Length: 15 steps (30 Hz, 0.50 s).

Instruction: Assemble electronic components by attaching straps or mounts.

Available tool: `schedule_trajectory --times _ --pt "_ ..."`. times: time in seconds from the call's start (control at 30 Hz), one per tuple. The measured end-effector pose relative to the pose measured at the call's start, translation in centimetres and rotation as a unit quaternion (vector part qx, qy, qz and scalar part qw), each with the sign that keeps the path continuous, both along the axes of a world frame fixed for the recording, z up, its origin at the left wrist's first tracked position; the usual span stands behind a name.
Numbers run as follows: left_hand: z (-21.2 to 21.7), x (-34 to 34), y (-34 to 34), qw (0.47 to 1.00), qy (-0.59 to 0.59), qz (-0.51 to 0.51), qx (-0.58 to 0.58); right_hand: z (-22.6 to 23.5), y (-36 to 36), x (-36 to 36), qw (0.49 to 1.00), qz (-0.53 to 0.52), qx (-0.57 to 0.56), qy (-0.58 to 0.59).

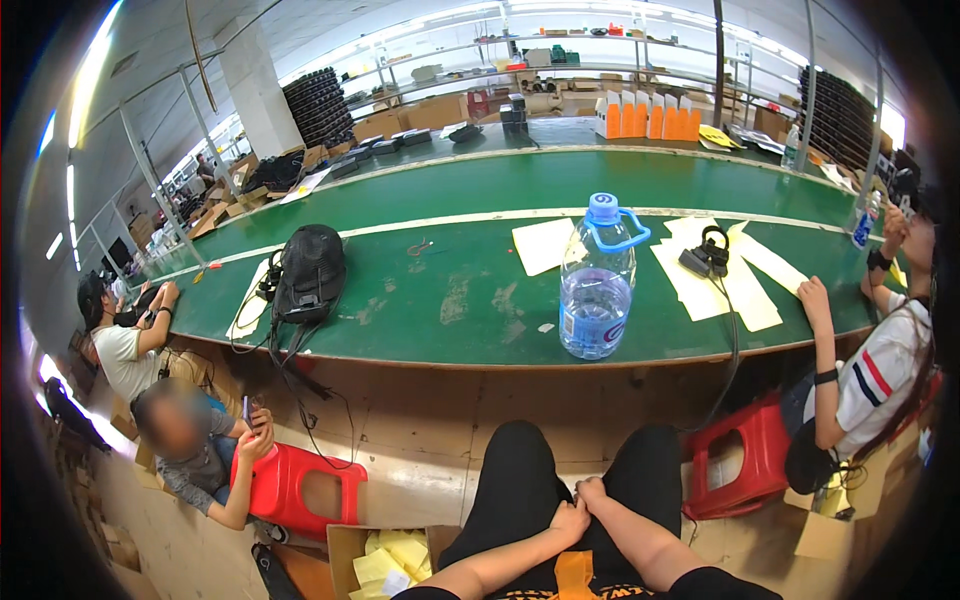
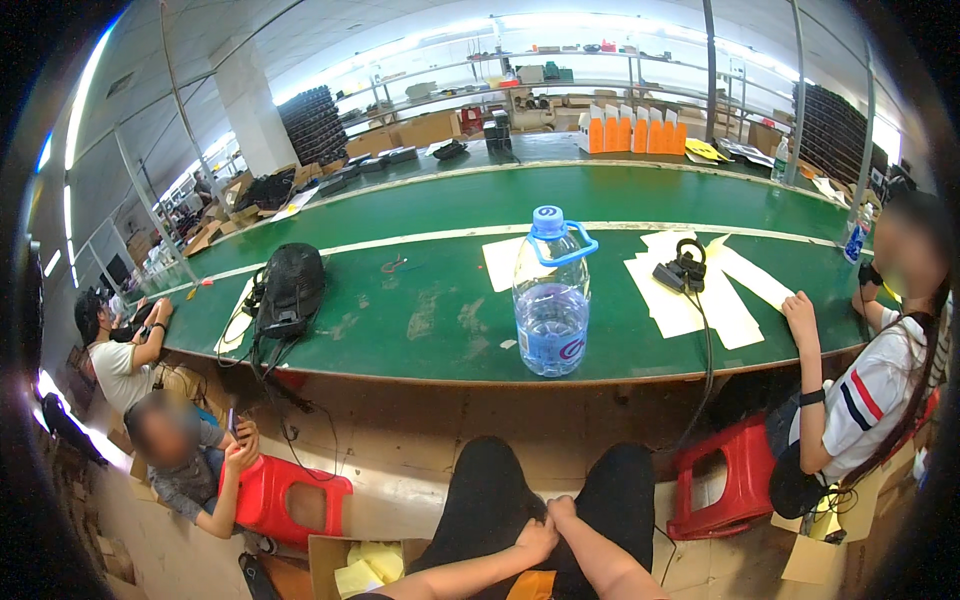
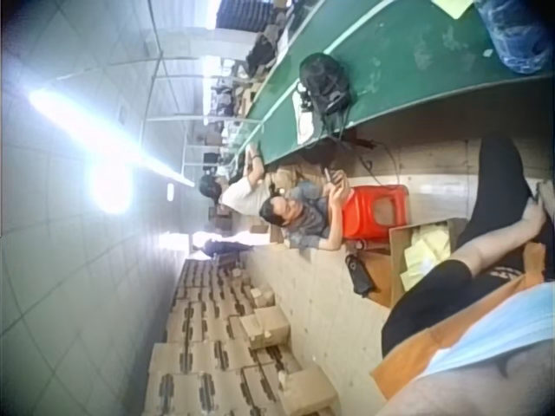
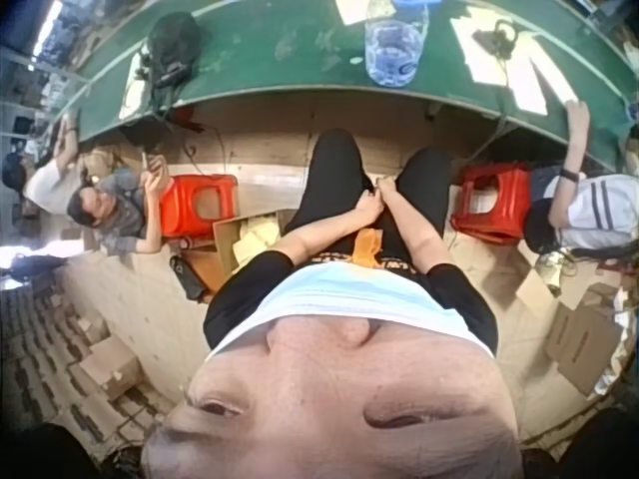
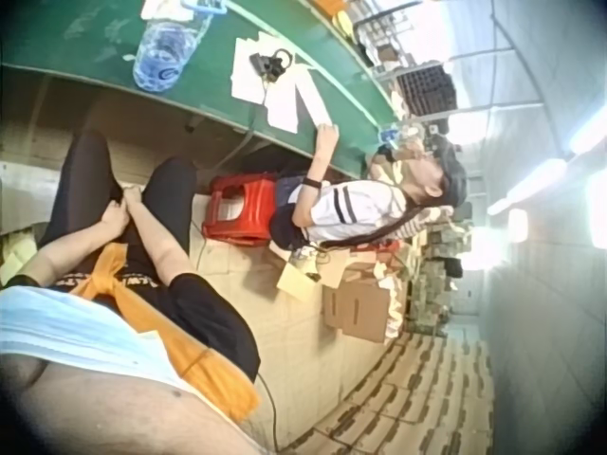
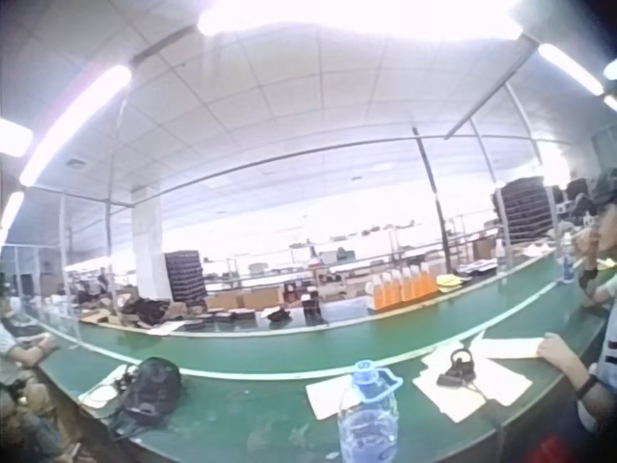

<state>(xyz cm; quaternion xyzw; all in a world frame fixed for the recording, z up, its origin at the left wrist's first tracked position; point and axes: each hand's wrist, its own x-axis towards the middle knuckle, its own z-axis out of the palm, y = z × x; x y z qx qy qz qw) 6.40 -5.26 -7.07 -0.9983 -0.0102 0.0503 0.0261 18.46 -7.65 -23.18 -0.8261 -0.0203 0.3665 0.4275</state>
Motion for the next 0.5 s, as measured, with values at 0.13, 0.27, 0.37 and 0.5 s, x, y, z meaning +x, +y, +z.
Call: schedule_trajectory --times 0.13,0.27,0.37,0.5 --pt "0.3 -0.2 0.2 1.0 0.019 -0.005 -0.022 1.0 0.2 -0.4 1.0 -0.006 -0.019 -0.004" --pt "0.1 -0.5 0.3 0.999 0.034 0.005 -0.024 5.5 0.7 -1.2 0.998 -0.032 0.0 0.046" --pt "0.3 -0.3 0.0 1.0 0.014 -0.005 -0.018 6.7 0.6 -0.9 0.996 -0.042 -0.014 0.081" --pt "0.9 -0.2 -0.2 1.0 0.006 -0.022 -0.004 7.1 0.6 -0.7 0.994 -0.058 -0.026 0.092"
